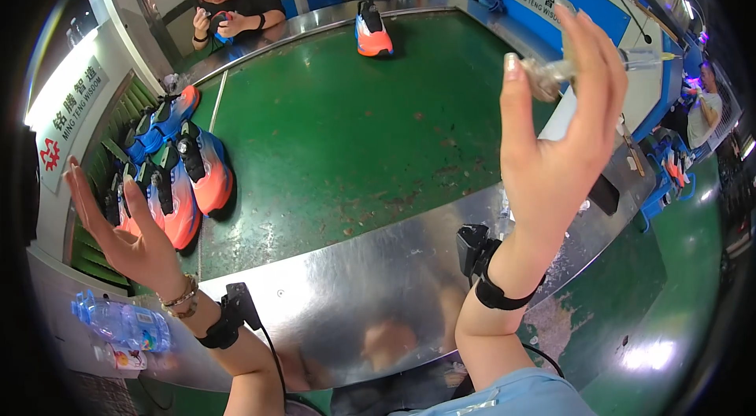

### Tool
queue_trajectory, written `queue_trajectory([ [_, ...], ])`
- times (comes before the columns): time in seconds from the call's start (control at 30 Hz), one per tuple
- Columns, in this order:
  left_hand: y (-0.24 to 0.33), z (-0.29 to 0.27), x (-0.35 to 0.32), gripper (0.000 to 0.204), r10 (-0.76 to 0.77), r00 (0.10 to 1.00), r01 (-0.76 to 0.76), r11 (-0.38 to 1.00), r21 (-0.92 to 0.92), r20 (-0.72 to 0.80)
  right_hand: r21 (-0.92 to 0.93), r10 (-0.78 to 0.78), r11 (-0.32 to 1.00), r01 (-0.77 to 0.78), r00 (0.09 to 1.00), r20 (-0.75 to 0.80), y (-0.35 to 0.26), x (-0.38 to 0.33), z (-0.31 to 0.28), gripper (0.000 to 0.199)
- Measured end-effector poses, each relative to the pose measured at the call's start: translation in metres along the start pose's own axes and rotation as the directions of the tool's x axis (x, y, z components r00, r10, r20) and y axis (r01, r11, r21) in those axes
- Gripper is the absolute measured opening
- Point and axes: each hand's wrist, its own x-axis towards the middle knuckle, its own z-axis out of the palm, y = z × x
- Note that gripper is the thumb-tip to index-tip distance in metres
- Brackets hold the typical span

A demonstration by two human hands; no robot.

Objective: Applying adhesive to shoe components using a syringe and finishing the bond with a sponge.

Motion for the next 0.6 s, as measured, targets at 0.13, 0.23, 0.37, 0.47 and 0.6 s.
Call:
queue_trajectory([
  [0.13,0.012,0.007,-0.001,0.061,0.227,0.972,-0.235,0.96,0.151,0.066,-0.134,-0.117,0.981,0.138,0.981,0.154,0.006,0.004,-0.006,0.042],
  [0.23,0.019,0.016,-0.012,0.066,0.23,0.951,-0.26,0.956,0.137,0.206,-0.128,-0.113,0.98,0.15,0.959,0.261,0.004,0.0,-0.011,0.047],
  [0.37,0.01,0.016,-0.013,0.071,0.259,0.921,-0.334,0.909,0.25,0.29,0.013,0.034,0.999,-0.04,0.944,0.328,0.004,-0.011,0.002,0.061],
  [0.47,0.005,0.022,-0.015,0.074,0.265,0.921,-0.342,0.901,0.266,0.286,-0.053,0.032,0.998,-0.014,0.931,0.364,0.016,-0.013,0.002,0.066],
  [0.6,0.0,0.011,-0.008,0.078,0.257,0.956,-0.291,0.878,0.379,0.14,-0.139,0.182,0.98,-0.143,0.927,0.329,-0.003,-0.007,0.003,0.07],
])
